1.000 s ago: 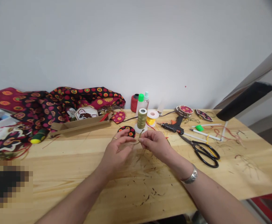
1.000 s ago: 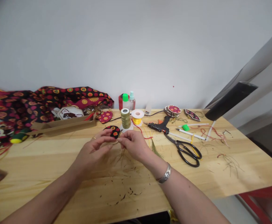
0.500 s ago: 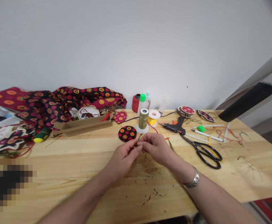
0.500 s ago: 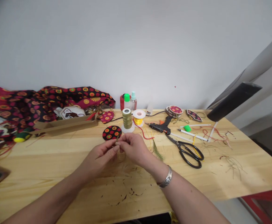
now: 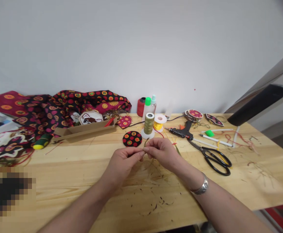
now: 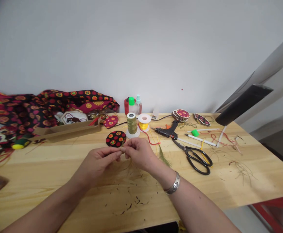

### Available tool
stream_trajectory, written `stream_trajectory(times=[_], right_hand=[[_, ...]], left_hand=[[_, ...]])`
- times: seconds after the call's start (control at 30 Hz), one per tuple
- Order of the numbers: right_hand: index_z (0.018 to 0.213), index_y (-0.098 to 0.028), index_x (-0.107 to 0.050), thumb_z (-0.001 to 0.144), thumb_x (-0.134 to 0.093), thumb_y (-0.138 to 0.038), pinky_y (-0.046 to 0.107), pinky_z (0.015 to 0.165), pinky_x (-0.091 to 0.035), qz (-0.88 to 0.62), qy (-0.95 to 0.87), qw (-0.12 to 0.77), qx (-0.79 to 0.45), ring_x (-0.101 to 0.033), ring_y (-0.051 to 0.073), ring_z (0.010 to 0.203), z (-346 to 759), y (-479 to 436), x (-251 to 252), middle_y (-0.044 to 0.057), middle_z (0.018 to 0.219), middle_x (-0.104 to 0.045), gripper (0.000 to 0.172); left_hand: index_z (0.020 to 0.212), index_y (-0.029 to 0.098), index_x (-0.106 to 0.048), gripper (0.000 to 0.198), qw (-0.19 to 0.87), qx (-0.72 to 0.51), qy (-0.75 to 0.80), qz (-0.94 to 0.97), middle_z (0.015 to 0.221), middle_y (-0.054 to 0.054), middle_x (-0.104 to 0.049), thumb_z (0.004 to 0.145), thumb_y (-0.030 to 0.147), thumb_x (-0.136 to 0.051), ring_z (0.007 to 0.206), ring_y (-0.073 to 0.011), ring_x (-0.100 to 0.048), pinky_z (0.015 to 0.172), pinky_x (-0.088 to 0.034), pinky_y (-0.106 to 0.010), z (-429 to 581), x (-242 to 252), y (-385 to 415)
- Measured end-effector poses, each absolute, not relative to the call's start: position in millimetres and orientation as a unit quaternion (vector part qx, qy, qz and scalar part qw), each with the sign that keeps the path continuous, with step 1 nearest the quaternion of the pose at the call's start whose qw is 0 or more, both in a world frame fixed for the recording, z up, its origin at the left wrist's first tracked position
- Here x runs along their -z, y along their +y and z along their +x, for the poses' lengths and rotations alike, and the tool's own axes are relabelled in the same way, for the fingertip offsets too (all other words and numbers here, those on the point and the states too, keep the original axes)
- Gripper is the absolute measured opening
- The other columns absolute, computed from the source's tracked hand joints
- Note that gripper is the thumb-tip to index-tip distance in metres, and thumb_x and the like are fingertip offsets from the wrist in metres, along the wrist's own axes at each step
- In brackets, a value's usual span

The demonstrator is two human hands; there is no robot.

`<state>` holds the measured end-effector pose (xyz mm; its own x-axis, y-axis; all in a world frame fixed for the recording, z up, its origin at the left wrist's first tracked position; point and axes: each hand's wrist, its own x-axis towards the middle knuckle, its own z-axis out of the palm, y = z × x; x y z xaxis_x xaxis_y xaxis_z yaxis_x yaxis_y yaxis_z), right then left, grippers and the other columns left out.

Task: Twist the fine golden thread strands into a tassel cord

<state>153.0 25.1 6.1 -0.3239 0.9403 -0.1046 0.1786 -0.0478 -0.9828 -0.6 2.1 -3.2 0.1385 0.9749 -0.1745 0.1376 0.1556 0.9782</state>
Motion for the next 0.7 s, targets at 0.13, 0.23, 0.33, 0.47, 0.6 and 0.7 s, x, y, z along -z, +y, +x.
stream_trajectory(times=[0.13, 0.23, 0.33, 0.47, 0.6, 0.7], right_hand=[[0.061, -0.015, -0.054, 0.070, -0.058, -0.025, 0.020, 0.045, -0.028, -0.463, -0.577, 0.348, -0.575, -0.040, 0.006, 0.044, 153.3, 25.3, -8.5, -0.004, 0.049, -0.050, 0.015], [0.061, -0.015, -0.054, 0.070, -0.059, -0.026, 0.020, 0.045, -0.028, -0.452, -0.572, 0.347, -0.590, -0.040, 0.006, 0.044, 153.7, 25.4, -9.1, -0.004, 0.049, -0.049, 0.016], [0.060, -0.015, -0.054, 0.069, -0.060, -0.027, 0.020, 0.044, -0.027, -0.453, -0.570, 0.345, -0.592, -0.039, 0.006, 0.043, 153.7, 25.2, -9.5, -0.004, 0.048, -0.049, 0.017], [0.060, -0.015, -0.054, 0.069, -0.059, -0.026, 0.020, 0.044, -0.027, -0.455, -0.569, 0.346, -0.592, -0.039, 0.006, 0.044, 153.1, 25.1, -9.7, -0.004, 0.048, -0.049, 0.015], [0.061, -0.014, -0.054, 0.070, -0.058, -0.025, 0.020, 0.045, -0.028, -0.463, -0.581, 0.340, -0.576, -0.039, 0.006, 0.044, 152.6, 25.6, -8.7, -0.004, 0.049, -0.049, 0.015], [0.062, -0.014, -0.054, 0.071, -0.057, -0.024, 0.019, 0.046, -0.029, -0.468, -0.598, 0.341, -0.554, -0.040, 0.006, 0.045, 153.0, 25.7, -7.3, -0.004, 0.050, -0.049, 0.014]], left_hand=[[0.079, 0.015, -0.069, 0.024, 0.676, -0.386, 0.484, 0.401, 0.058, 0.002, -0.053, 0.065, 0.034, -0.066, 0.042, -0.0039, -0.033, 0.040, -0.022, -0.018, -1.2, 6.2, 3.5], [0.077, 0.014, -0.069, 0.022, 0.714, -0.379, 0.465, 0.362, 0.058, 0.002, -0.052, 0.063, 0.031, -0.069, 0.044, -0.0027, -0.033, 0.040, -0.020, -0.017, -1.1, 6.2, 4.7], [0.077, 0.013, -0.069, 0.022, 0.716, -0.376, 0.465, 0.359, 0.058, 0.002, -0.052, 0.064, 0.030, -0.069, 0.045, -0.0027, -0.033, 0.041, -0.020, -0.017, -1.0, 5.6, 4.9], [0.079, 0.014, -0.069, 0.023, 0.689, -0.375, 0.486, 0.386, 0.059, 0.001, -0.053, 0.064, 0.032, -0.067, 0.044, -0.0032, -0.032, 0.041, -0.019, -0.018, -0.9, 6.1, 4.1], [0.080, 0.015, -0.069, 0.026, 0.638, -0.372, 0.509, 0.441, 0.058, 0.002, -0.055, 0.066, 0.036, -0.064, 0.042, -0.0044, -0.032, 0.041, -0.020, -0.019, -1.2, 6.3, 3.4], [0.076, 0.015, -0.070, 0.024, 0.568, -0.380, 0.526, 0.506, 0.060, 0.000, -0.058, 0.068, 0.036, -0.061, 0.052, -0.0087, -0.043, 0.049, -0.031, -0.021, -1.2, 4.6, 3.1]])
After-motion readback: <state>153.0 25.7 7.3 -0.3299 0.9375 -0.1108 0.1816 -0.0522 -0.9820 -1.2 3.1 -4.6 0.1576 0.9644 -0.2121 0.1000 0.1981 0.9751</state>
